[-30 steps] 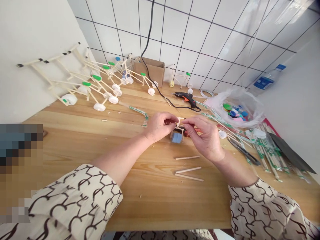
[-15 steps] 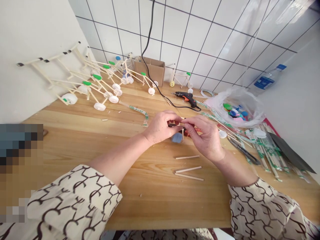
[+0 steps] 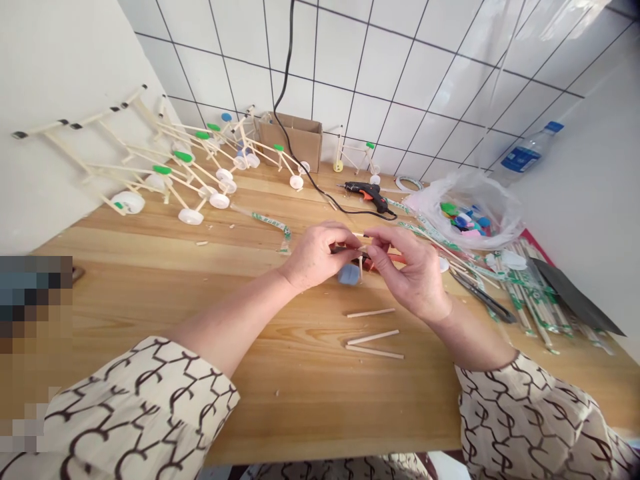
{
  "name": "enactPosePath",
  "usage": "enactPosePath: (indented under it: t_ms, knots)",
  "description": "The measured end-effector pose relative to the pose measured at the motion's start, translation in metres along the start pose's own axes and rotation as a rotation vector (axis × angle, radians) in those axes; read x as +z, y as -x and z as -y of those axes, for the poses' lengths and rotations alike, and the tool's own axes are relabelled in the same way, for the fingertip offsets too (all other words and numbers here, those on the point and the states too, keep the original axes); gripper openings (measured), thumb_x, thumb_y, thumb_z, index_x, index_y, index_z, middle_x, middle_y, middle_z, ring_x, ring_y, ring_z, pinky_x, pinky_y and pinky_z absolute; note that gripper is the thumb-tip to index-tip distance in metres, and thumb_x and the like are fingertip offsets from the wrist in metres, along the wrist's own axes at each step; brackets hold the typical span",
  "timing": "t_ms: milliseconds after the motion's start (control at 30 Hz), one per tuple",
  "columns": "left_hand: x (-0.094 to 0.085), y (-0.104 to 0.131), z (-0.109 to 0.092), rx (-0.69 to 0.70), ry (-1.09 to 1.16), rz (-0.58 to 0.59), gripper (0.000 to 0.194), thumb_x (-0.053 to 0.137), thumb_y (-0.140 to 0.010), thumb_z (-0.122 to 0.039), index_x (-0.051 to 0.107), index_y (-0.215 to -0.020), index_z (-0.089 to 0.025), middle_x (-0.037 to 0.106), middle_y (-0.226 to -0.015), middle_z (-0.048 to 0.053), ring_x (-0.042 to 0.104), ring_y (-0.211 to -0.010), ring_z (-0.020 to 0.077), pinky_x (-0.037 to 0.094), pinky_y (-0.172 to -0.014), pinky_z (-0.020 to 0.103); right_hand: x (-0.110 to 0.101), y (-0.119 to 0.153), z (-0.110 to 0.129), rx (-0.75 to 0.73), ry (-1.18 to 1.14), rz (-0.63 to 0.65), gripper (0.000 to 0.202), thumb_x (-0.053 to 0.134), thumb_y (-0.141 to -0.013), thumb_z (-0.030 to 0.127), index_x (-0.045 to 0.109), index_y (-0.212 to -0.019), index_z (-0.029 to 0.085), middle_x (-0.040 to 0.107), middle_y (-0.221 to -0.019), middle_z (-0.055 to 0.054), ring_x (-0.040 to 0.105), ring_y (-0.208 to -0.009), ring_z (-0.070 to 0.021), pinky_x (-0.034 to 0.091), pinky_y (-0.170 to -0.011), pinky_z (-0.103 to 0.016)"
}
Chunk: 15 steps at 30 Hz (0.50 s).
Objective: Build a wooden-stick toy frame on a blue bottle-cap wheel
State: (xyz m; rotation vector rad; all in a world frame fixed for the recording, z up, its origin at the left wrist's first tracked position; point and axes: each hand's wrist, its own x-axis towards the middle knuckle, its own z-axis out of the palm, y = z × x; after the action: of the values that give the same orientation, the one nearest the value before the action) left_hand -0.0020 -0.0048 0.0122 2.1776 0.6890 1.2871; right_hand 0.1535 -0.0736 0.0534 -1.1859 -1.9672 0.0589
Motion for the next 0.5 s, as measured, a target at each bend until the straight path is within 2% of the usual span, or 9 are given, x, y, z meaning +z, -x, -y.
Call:
enactPosePath:
  t_ms: [100, 167, 300, 400, 500]
  knots:
    - [-0.001, 0.001, 0.000, -0.005, -0.009, 0.002, 0.003, 0.068, -0.075, -0.017, 0.070, -0.073, -0.016, 0.068, -0.072, 0.003, 0.061, -0.066, 0.0129, 0.048, -0.061, 0.022, -0.008, 0.004, 0.008, 0.024, 0.026, -0.014, 0.012, 0.055, -0.087, 0.019, 0.064, -0.094, 0.019, 0.067, -0.079, -0.003, 0.062, -0.075, -0.0168, 0.049, -0.076, -0.033]
    - [-0.002, 0.001, 0.000, 0.001, -0.005, 0.002, 0.004, 0.067, -0.075, -0.017, 0.070, -0.073, -0.016, 0.068, -0.071, 0.002, 0.061, -0.066, 0.0129, 0.048, -0.061, 0.022, -0.010, 0.012, 0.013, -0.001, 0.005, 0.029, 0.011, 0.055, -0.086, 0.019, 0.064, -0.093, 0.020, 0.068, -0.083, -0.004, 0.062, -0.080, -0.0182, 0.048, -0.077, -0.034]
    - [-0.003, 0.000, 0.000, 0.031, 0.000, 0.009, 0.004, 0.067, -0.074, -0.015, 0.070, -0.071, -0.016, 0.070, -0.073, 0.003, 0.063, -0.071, 0.0137, 0.050, -0.067, 0.024, 0.001, 0.035, 0.025, -0.149, -0.079, 0.242, 0.014, 0.053, -0.086, 0.016, 0.062, -0.097, 0.017, 0.067, -0.090, -0.008, 0.059, -0.083, -0.0190, 0.045, -0.078, -0.037]
    - [-0.002, 0.000, 0.000, 0.022, -0.016, 0.006, 0.006, 0.066, -0.074, -0.013, 0.070, -0.072, -0.017, 0.071, -0.075, 0.004, 0.063, -0.073, 0.0143, 0.051, -0.068, 0.025, 0.011, 0.051, 0.036, -0.220, -0.030, 0.396, 0.016, 0.048, -0.086, 0.013, 0.063, -0.089, 0.013, 0.063, -0.084, -0.009, 0.054, -0.076, -0.0181, 0.042, -0.072, -0.035]
    - [0.000, 0.001, -0.001, 0.018, -0.005, 0.002, 0.006, 0.066, -0.076, -0.013, 0.069, -0.073, -0.017, 0.071, -0.076, 0.004, 0.064, -0.075, 0.0149, 0.052, -0.069, 0.026, 0.015, 0.059, 0.042, -0.257, -0.006, 0.451, 0.020, 0.044, -0.085, 0.010, 0.063, -0.082, 0.013, 0.060, -0.076, -0.008, 0.049, -0.071, -0.0172, 0.039, -0.070, -0.034]
